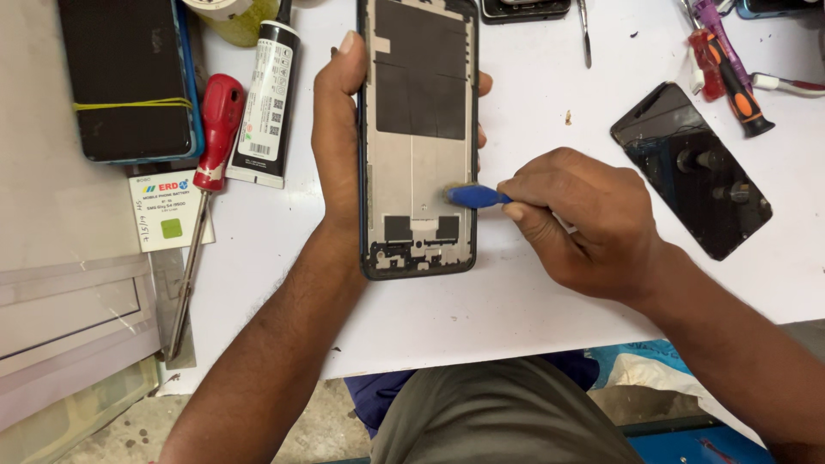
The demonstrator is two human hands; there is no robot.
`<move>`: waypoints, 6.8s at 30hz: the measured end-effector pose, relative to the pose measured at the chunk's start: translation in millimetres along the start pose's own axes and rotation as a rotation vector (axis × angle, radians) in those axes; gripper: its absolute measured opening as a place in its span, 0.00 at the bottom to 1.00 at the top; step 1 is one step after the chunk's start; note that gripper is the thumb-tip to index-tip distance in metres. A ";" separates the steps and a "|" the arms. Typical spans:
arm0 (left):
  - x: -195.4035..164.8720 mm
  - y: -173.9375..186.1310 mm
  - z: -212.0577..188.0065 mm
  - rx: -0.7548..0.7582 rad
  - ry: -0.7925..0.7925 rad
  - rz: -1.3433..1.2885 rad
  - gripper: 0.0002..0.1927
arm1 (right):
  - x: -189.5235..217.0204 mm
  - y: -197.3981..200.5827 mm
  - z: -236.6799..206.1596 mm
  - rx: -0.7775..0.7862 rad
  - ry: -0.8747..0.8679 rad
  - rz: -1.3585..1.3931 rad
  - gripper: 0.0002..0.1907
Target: The person removes the back cover from a blue Redmi smartphone, then uses a brush to clean the inside of the cover and the phone frame. They pry at the phone edges with a small tool, separate the frame from the body, and work around the exposed battery, using a purple pry tool near the battery connector.
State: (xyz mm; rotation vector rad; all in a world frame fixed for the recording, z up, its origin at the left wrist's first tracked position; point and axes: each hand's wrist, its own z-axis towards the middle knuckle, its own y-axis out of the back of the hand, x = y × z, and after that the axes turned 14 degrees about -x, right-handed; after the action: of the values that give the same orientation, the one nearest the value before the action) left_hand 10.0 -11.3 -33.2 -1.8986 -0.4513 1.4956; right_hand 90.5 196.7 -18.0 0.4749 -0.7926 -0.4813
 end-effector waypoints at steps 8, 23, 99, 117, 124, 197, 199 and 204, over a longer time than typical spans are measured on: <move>-2.4 3.4 -2.5 -0.108 -0.002 -0.063 0.36 | -0.7 -0.7 -1.2 0.044 0.032 0.067 0.06; -6.4 -0.4 -5.3 -0.217 -0.125 -0.030 0.32 | 5.8 4.5 2.5 0.088 0.036 0.167 0.09; -1.0 -18.1 -8.5 -0.084 0.003 0.321 0.33 | -116.6 107.6 5.0 -0.005 -0.072 -0.886 0.12; -2.6 -24.7 -11.1 -0.125 0.030 0.345 0.34 | -117.9 96.4 14.3 0.005 0.008 -0.972 0.05; 0.1 -17.7 -7.9 -0.067 -0.036 0.310 0.34 | -91.1 115.2 -0.6 -0.356 -0.656 -0.080 0.05; 9.8 -31.4 -2.9 -0.246 0.377 0.489 0.35 | -29.6 15.0 29.4 -0.321 -0.712 0.717 0.04; 12.5 -30.9 -2.0 -0.214 0.343 0.490 0.36 | -25.9 16.6 28.5 -0.337 -0.650 0.700 0.05; 20.3 -29.6 -2.7 -0.153 0.308 0.480 0.38 | -16.0 20.5 28.5 -0.345 -0.511 0.556 0.07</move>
State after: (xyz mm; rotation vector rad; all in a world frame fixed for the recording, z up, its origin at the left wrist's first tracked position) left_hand 22.3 22.0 -27.1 -2.4323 0.0410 1.4433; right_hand 63.7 215.8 2.3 -0.2085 -1.2541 -0.2055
